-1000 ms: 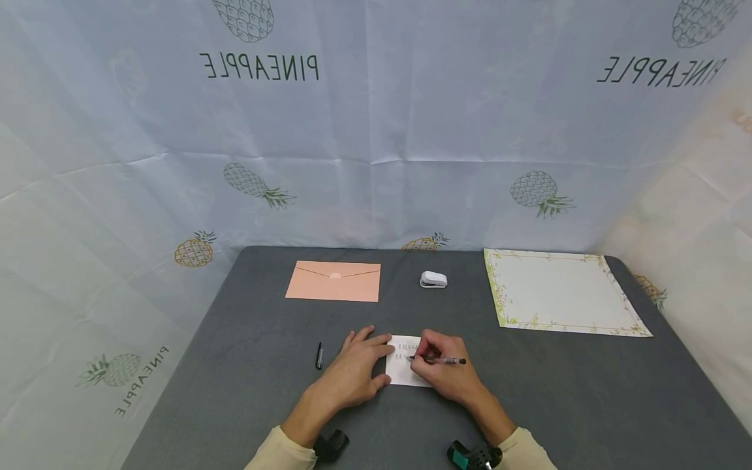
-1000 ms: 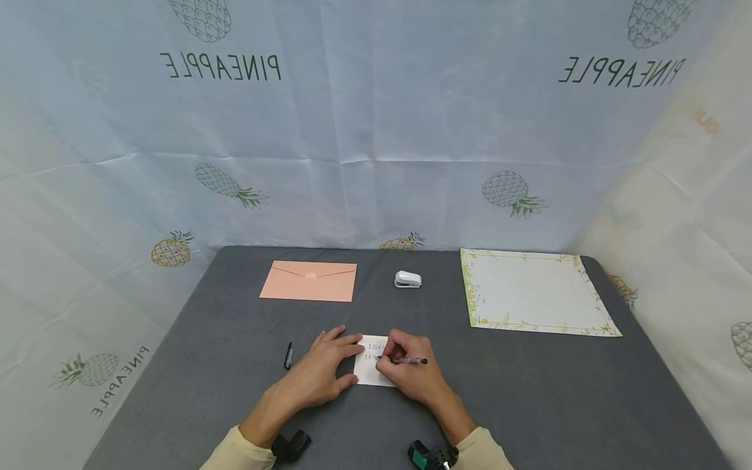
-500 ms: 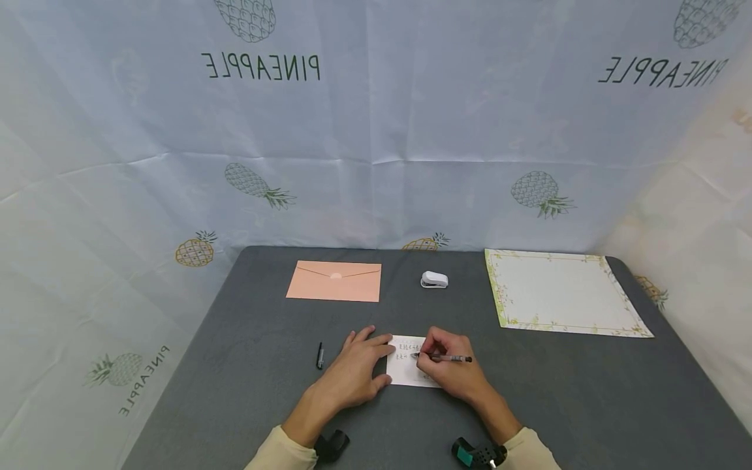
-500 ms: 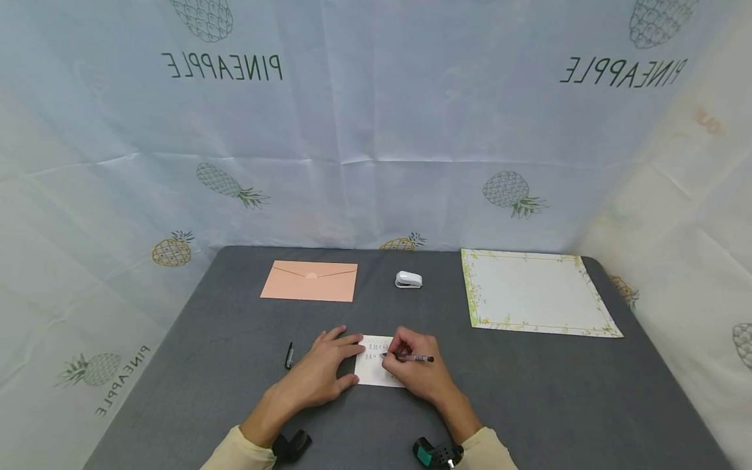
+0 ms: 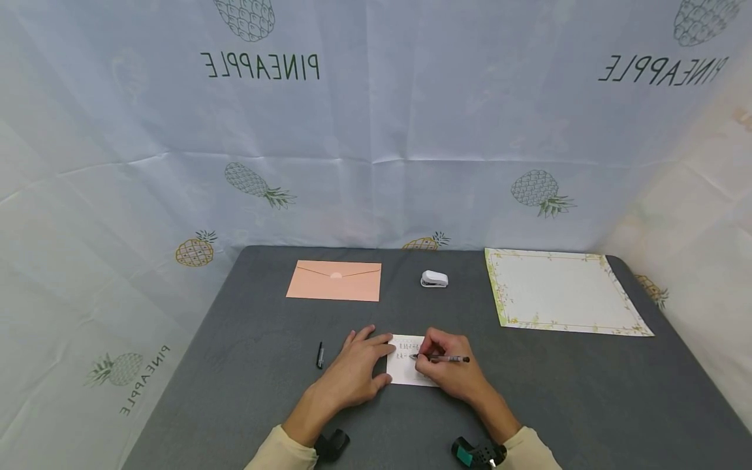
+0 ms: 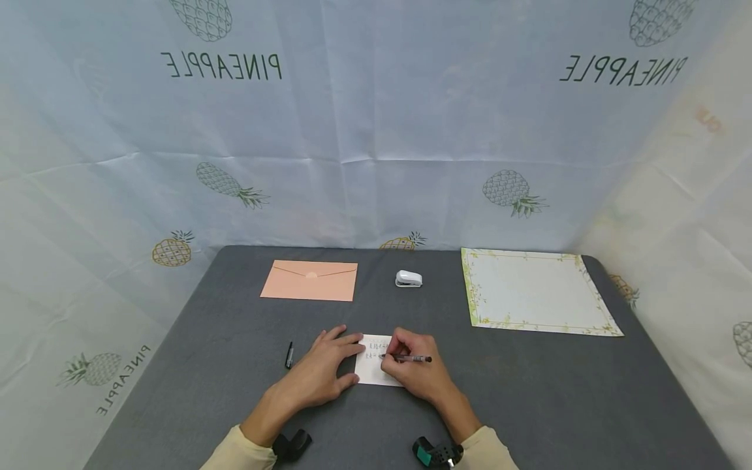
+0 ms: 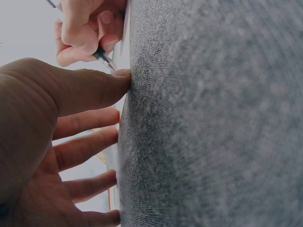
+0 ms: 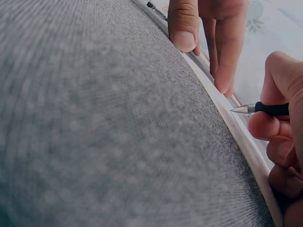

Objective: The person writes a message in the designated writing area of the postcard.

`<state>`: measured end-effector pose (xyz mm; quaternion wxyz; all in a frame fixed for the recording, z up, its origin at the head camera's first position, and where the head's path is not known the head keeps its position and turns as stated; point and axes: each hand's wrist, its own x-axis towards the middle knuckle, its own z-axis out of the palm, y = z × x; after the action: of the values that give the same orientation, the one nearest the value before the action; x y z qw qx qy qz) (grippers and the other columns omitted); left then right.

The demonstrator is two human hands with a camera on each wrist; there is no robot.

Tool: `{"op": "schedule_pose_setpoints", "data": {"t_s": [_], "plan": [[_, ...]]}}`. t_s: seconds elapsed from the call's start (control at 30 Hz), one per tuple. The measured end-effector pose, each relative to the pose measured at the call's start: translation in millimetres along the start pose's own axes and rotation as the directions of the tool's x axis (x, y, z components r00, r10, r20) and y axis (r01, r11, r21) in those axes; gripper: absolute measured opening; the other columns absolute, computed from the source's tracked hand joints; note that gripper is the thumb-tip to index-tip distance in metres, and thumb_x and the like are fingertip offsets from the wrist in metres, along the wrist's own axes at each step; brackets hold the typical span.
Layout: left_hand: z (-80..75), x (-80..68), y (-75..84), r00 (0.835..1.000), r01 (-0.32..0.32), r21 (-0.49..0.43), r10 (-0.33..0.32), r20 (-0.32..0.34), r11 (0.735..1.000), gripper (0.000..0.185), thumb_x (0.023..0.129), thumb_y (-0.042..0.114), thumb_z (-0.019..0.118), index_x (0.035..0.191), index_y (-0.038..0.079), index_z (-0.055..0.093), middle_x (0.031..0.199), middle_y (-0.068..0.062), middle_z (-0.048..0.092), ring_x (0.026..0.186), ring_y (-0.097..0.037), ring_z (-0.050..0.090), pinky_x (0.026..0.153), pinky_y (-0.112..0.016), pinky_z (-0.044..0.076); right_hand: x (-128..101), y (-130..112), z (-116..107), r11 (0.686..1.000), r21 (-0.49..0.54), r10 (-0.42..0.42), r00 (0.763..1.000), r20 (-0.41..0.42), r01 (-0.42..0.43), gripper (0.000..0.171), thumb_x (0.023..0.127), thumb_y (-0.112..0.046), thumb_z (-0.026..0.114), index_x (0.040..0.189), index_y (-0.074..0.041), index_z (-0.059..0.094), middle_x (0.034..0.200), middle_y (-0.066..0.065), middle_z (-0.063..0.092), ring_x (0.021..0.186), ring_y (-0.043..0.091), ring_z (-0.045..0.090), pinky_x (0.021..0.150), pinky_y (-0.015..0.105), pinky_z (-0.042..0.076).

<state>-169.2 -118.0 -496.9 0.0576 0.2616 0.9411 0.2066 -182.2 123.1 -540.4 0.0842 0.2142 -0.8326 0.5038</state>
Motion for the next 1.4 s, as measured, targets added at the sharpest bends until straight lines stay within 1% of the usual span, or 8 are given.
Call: {"op": "schedule_pose_setpoints", "data": {"t_s": [0.17, 0.27, 0.47, 0.67, 0.87, 1.0, 1.4], "plan": [[0.1, 0.5, 0.4, 1.0, 0.001, -0.003, -0.001, -0.003, 1.0, 0.05, 0.093, 0.023, 0.088, 0.14, 0.01, 0.075, 0.157, -0.007, 0.065, 0.156, -0.041, 0.047, 0.125, -0.074, 0.035, 0.0, 0.6, -1.5, 1.0, -0.001, -0.021, 1.0, -0.021, 0.021, 0.037, 0.08, 0.007, 0.076, 0.079, -0.028, 0.063, 0.069, -0.014, 0.058, 0.061, 0.0, 0.049, 0.055, 0.019, 0.038], [-0.1, 0.7, 0.9, 1.0, 0.0, 0.0, 0.0, -0.007, 1.0, 0.05, 0.092, 0.022, 0.089, 0.139, 0.01, 0.076, 0.156, -0.007, 0.065, 0.156, -0.041, 0.048, 0.124, -0.074, 0.035, 0.0, 0.7, -1.7, 1.0, -0.007, -0.019, 0.999, -0.029, 0.019, 0.037, 0.081, 0.007, 0.076, 0.08, -0.028, 0.063, 0.07, -0.015, 0.059, 0.062, 0.001, 0.05, 0.055, 0.019, 0.039], [0.3, 1.1, 0.7, 1.0, -0.001, 0.004, 0.001, -0.007, 1.0, 0.049, 0.093, 0.023, 0.089, 0.138, 0.01, 0.076, 0.156, -0.007, 0.065, 0.156, -0.041, 0.048, 0.124, -0.074, 0.035, 0.0, 1.8, -0.9, 0.999, -0.025, -0.026, 0.999, -0.021, 0.025, 0.038, 0.08, 0.006, 0.076, 0.079, -0.029, 0.063, 0.069, -0.016, 0.059, 0.061, 0.001, 0.05, 0.054, 0.019, 0.038], [-0.5, -0.1, 1.6, 1.0, -0.009, -0.004, 0.009, -0.013, 1.0, 0.05, 0.092, 0.021, 0.09, 0.138, 0.008, 0.076, 0.156, -0.009, 0.066, 0.155, -0.042, 0.049, 0.123, -0.075, 0.036, 0.0, 0.4, -0.6, 1.0, -0.022, -0.021, 1.0, -0.015, 0.021, 0.036, 0.082, 0.006, 0.076, 0.081, -0.029, 0.064, 0.072, -0.015, 0.062, 0.062, 0.001, 0.053, 0.055, 0.02, 0.042], [0.2, -0.1, 0.7, 1.0, -0.007, -0.007, 0.007, -0.012, 1.0, 0.05, 0.092, 0.022, 0.089, 0.139, 0.008, 0.076, 0.156, -0.009, 0.065, 0.155, -0.043, 0.048, 0.123, -0.076, 0.036, 0.1, -0.3, -0.2, 1.0, -0.026, -0.018, 1.0, -0.015, 0.018, 0.037, 0.081, 0.006, 0.076, 0.079, -0.029, 0.063, 0.07, -0.015, 0.06, 0.061, 0.001, 0.05, 0.055, 0.019, 0.038], [0.9, 0.1, -0.1, 1.0, 0.001, -0.006, -0.001, -0.008, 1.0, 0.05, 0.093, 0.023, 0.089, 0.139, 0.009, 0.075, 0.157, -0.008, 0.065, 0.156, -0.042, 0.047, 0.124, -0.075, 0.035, 0.0, 0.2, 0.0, 0.999, -0.023, -0.027, 1.0, -0.016, 0.026, 0.037, 0.08, 0.006, 0.076, 0.079, -0.029, 0.064, 0.07, -0.015, 0.06, 0.06, 0.001, 0.05, 0.054, 0.019, 0.038], [2.0, -0.2, -0.7, 1.0, -0.003, -0.005, 0.003, -0.01, 1.0, 0.05, 0.093, 0.022, 0.089, 0.139, 0.009, 0.075, 0.156, -0.008, 0.065, 0.156, -0.042, 0.048, 0.124, -0.075, 0.035, -0.1, 1.0, -0.2, 0.999, -0.032, -0.032, 0.999, -0.006, 0.031, 0.035, 0.079, 0.005, 0.076, 0.078, -0.029, 0.063, 0.069, -0.017, 0.059, 0.06, 0.0, 0.049, 0.054, 0.019, 0.038]]}}
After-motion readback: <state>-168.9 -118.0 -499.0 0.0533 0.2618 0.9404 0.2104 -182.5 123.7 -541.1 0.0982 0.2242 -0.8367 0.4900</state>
